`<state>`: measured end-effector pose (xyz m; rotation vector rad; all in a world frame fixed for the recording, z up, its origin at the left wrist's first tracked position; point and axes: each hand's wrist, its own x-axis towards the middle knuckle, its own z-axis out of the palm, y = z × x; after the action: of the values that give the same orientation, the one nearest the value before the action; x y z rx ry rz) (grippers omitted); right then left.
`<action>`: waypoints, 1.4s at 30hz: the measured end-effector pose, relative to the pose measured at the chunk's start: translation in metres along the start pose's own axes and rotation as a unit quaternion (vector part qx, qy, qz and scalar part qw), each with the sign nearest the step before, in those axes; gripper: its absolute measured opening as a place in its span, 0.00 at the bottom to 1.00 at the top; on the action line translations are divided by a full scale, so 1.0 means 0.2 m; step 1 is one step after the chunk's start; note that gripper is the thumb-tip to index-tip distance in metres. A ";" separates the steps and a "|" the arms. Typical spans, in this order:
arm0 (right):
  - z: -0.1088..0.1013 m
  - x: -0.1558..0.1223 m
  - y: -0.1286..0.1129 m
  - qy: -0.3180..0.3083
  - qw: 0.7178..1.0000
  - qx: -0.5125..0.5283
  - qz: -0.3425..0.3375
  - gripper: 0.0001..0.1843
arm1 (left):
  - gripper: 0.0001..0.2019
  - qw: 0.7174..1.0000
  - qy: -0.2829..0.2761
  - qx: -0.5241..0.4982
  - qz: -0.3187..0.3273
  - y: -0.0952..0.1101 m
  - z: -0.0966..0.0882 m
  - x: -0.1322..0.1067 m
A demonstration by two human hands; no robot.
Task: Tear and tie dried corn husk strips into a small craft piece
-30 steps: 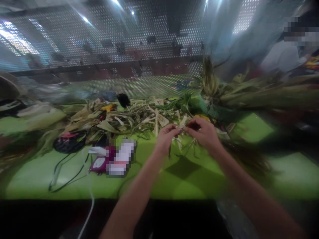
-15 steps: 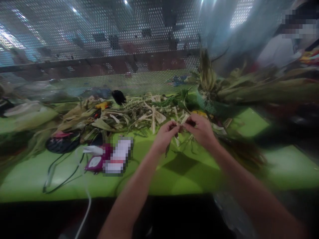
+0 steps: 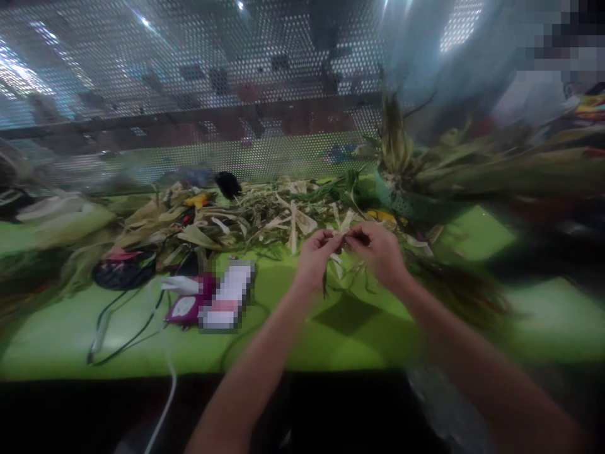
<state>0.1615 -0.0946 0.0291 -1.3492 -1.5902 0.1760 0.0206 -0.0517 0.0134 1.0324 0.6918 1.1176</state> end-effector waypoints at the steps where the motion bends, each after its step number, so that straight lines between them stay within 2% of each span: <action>1: 0.00 0.00 0.00 0.000 1.000 -0.002 -0.002 0.02 | 0.14 1.000 0.002 -0.001 0.002 0.00 0.00 0.00; 6: 0.00 0.01 -0.01 -0.003 0.999 0.040 0.015 0.03 | 0.11 1.000 0.010 -0.012 0.007 0.01 0.01 0.00; 9: -0.01 0.02 0.00 -0.002 0.997 0.072 0.037 0.07 | 0.10 1.000 0.002 0.008 0.014 0.02 0.01 0.00; 13: -0.02 0.04 0.02 0.005 0.998 0.059 0.026 0.12 | 0.10 0.996 -0.044 0.077 0.022 0.02 -0.01 0.01; 16: -0.03 0.05 0.04 0.004 0.999 0.034 0.018 0.11 | 0.12 0.990 -0.088 0.109 0.007 0.03 -0.04 0.02; 23: -0.04 0.05 0.05 -0.004 0.999 0.032 0.010 0.10 | 0.16 0.991 -0.106 0.075 -0.034 0.04 -0.06 0.02; 28: -0.01 0.04 0.05 -0.020 0.996 0.079 0.036 0.09 | 0.15 0.990 -0.119 0.079 -0.022 0.03 -0.07 0.04; 32: 0.00 0.04 0.03 -0.008 0.992 0.109 0.069 0.08 | 0.14 0.993 -0.086 0.075 -0.028 0.03 -0.06 0.03; 36: 0.01 0.03 0.01 0.006 0.983 0.154 0.099 0.08 | 0.16 0.999 -0.022 -0.004 -0.047 0.02 -0.04 0.03; 42: 0.02 0.00 0.01 0.037 0.995 0.080 0.036 0.06 | 0.19 0.998 -0.003 -0.048 -0.041 -0.01 -0.02 0.02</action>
<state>0.1596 -0.0913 0.0249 -1.2738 -1.4353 0.2881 0.0195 -0.0466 0.0111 0.9170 0.6645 1.0659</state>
